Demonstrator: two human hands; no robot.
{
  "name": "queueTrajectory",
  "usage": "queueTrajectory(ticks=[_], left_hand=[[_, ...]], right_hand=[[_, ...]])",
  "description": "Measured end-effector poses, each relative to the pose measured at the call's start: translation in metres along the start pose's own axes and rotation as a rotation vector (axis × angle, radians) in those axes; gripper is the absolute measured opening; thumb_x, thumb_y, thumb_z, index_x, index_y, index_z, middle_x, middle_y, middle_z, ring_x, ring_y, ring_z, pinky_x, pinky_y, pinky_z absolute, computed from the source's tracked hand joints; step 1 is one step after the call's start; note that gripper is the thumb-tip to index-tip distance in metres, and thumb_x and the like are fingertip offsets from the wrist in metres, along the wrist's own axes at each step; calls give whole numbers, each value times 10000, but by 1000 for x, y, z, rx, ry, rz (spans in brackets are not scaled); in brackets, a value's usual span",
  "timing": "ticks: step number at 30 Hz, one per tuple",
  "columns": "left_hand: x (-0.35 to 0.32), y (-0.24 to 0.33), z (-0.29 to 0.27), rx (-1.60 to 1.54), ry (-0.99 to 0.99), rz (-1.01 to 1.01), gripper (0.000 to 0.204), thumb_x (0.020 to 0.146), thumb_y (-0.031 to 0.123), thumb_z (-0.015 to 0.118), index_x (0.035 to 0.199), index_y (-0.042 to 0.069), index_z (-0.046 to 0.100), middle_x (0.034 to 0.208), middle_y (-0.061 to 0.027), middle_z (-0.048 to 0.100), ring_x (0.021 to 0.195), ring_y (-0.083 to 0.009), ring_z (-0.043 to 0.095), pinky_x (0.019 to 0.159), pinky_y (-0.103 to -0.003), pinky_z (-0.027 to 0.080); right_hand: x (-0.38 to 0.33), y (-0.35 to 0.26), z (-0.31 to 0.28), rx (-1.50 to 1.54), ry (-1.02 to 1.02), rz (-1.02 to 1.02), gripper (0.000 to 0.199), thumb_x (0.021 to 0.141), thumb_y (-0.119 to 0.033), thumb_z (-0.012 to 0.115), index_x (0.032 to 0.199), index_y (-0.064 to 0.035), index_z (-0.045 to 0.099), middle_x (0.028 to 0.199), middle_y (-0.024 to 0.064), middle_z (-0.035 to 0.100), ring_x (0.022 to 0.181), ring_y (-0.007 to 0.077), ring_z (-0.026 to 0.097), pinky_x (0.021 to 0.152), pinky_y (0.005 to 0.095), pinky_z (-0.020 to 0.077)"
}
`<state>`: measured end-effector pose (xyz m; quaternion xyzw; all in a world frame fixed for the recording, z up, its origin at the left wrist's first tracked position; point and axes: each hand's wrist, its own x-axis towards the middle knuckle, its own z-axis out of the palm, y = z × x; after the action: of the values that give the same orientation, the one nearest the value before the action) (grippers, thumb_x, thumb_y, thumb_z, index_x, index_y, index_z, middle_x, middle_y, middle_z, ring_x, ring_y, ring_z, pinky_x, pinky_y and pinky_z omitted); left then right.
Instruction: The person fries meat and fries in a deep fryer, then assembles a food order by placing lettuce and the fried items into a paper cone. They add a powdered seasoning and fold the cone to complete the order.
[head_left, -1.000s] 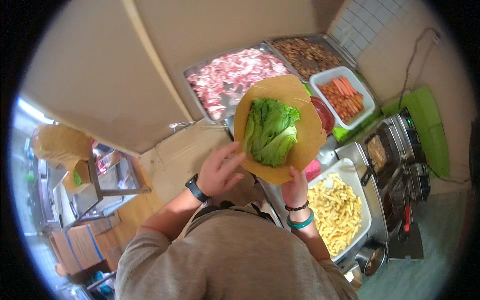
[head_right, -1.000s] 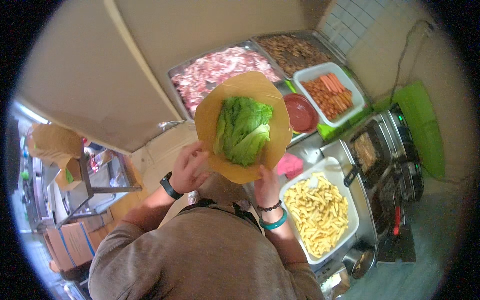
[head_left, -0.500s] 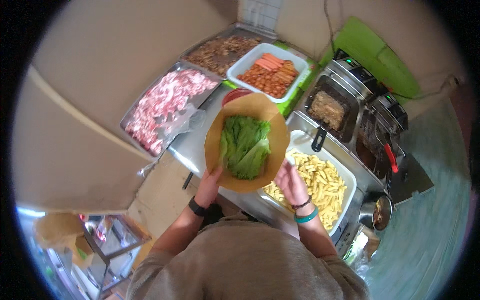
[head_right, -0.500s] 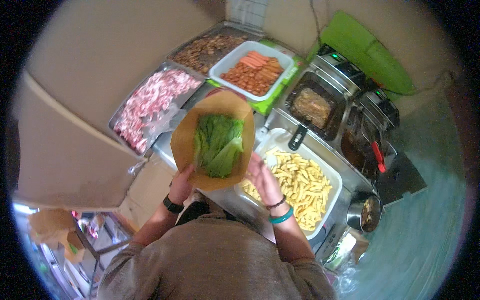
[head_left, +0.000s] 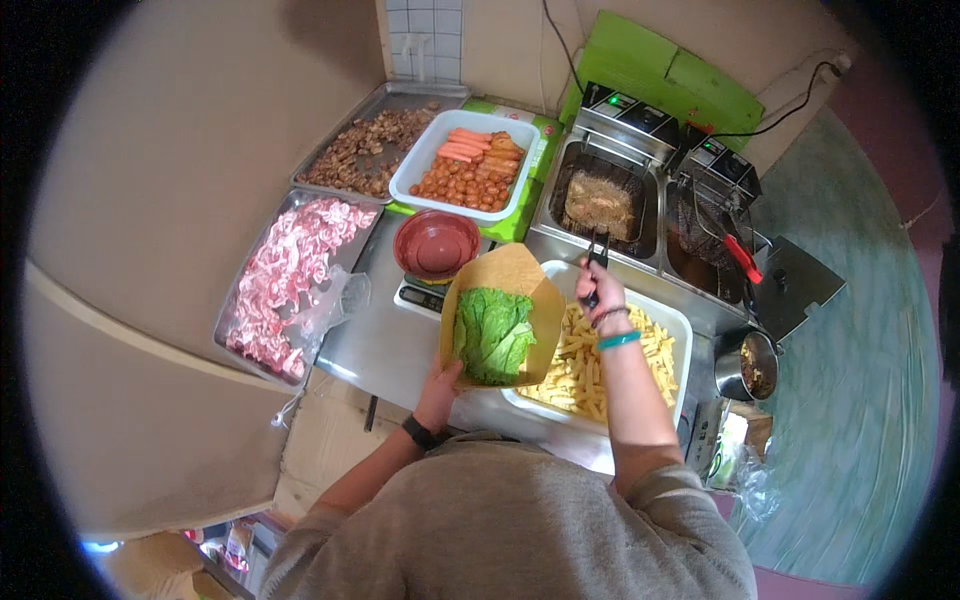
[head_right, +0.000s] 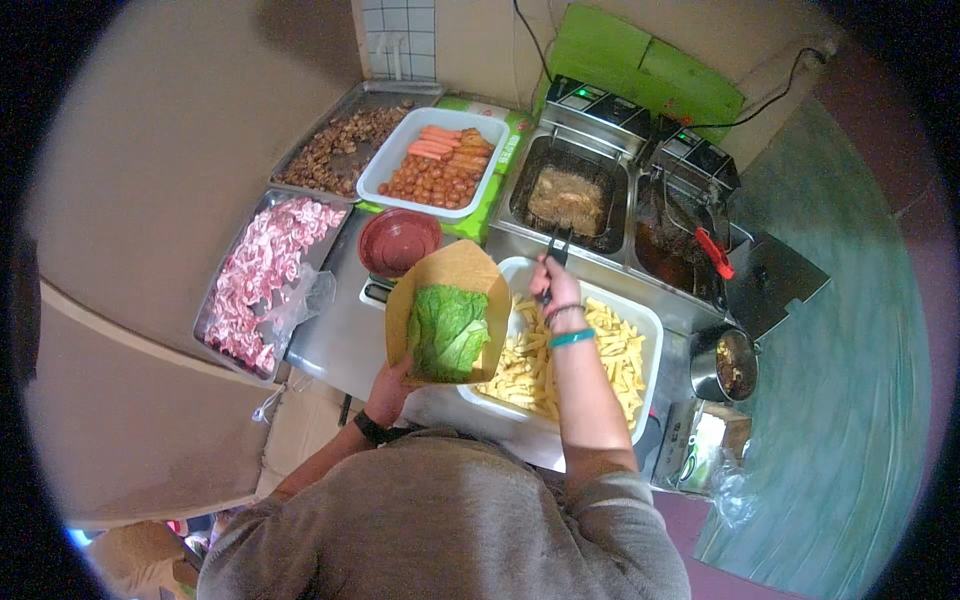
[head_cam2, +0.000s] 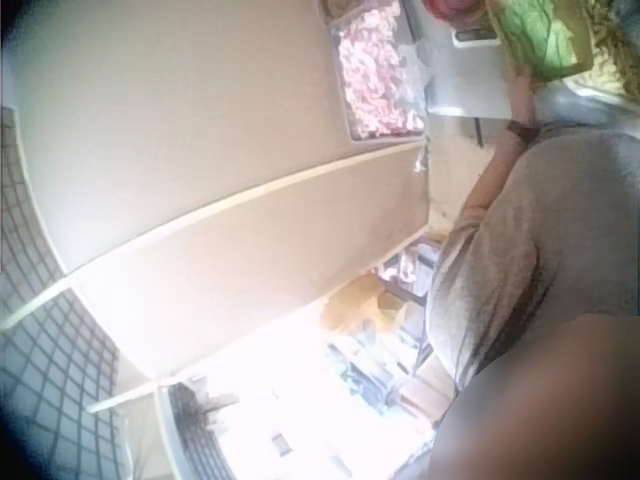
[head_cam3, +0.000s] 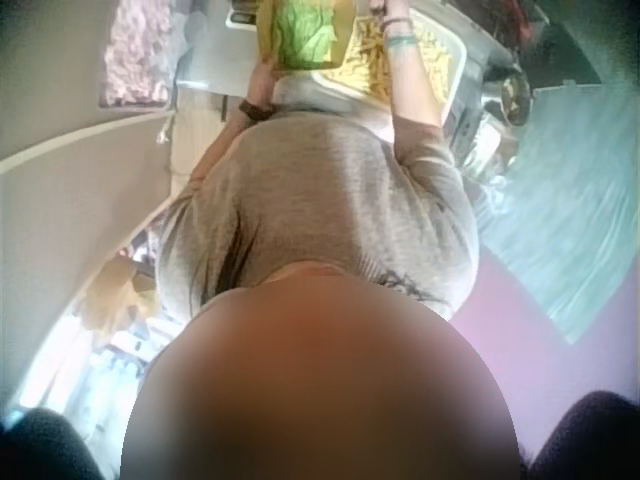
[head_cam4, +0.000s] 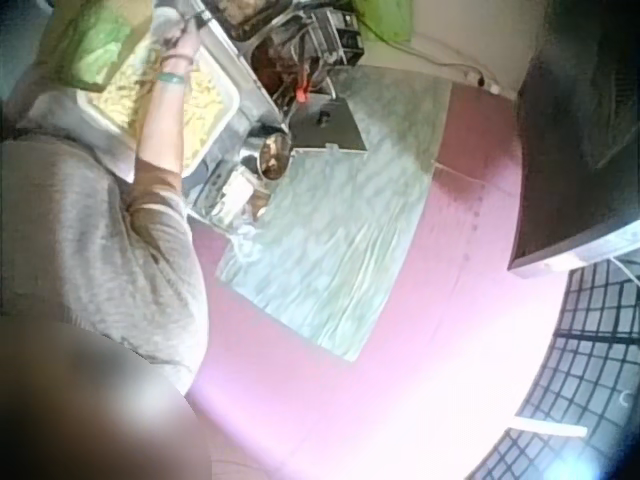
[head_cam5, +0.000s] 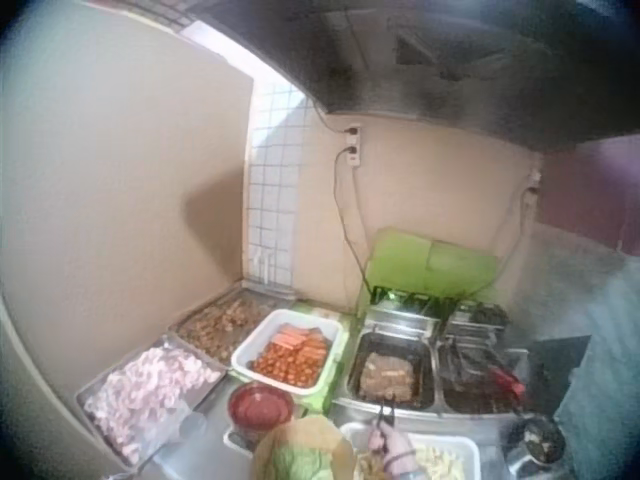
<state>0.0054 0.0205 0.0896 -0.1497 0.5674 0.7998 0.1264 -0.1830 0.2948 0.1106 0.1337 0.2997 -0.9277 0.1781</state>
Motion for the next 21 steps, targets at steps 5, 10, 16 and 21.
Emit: queueTrajectory(ticks=[5,10,16,21], left_hand=[[-5,8,7,-136,35,41,383,897,229,421,1243,76,366,1164,-77,487,1034,-213,509,836,-364,445],[4,4,-3,-42,12,-33,362,893,236,429,1212,69,392,1131,-70,500,989,-191,521,782,-334,450],[16,3,-4,-25,-3,-26,346,890,235,441,1175,42,409,1074,-67,521,946,-175,526,742,-324,446],[21,5,4,-127,-13,19,310,892,205,430,1140,19,437,1060,-91,524,952,-209,524,775,-329,440]], right_hand=[[-47,51,-6,-324,168,-238,186,903,-191,429,1046,-75,452,594,4,410,405,95,345,353,246,313],[-52,53,-12,-351,169,-262,200,904,-181,422,1063,-64,450,593,14,412,403,104,367,349,257,326],[-48,55,-16,-336,146,-274,216,901,-181,427,1082,-65,451,604,13,412,406,103,359,359,254,333],[-54,44,-6,-301,149,-209,198,901,-181,427,1066,-75,451,605,7,406,413,92,344,371,247,333]])
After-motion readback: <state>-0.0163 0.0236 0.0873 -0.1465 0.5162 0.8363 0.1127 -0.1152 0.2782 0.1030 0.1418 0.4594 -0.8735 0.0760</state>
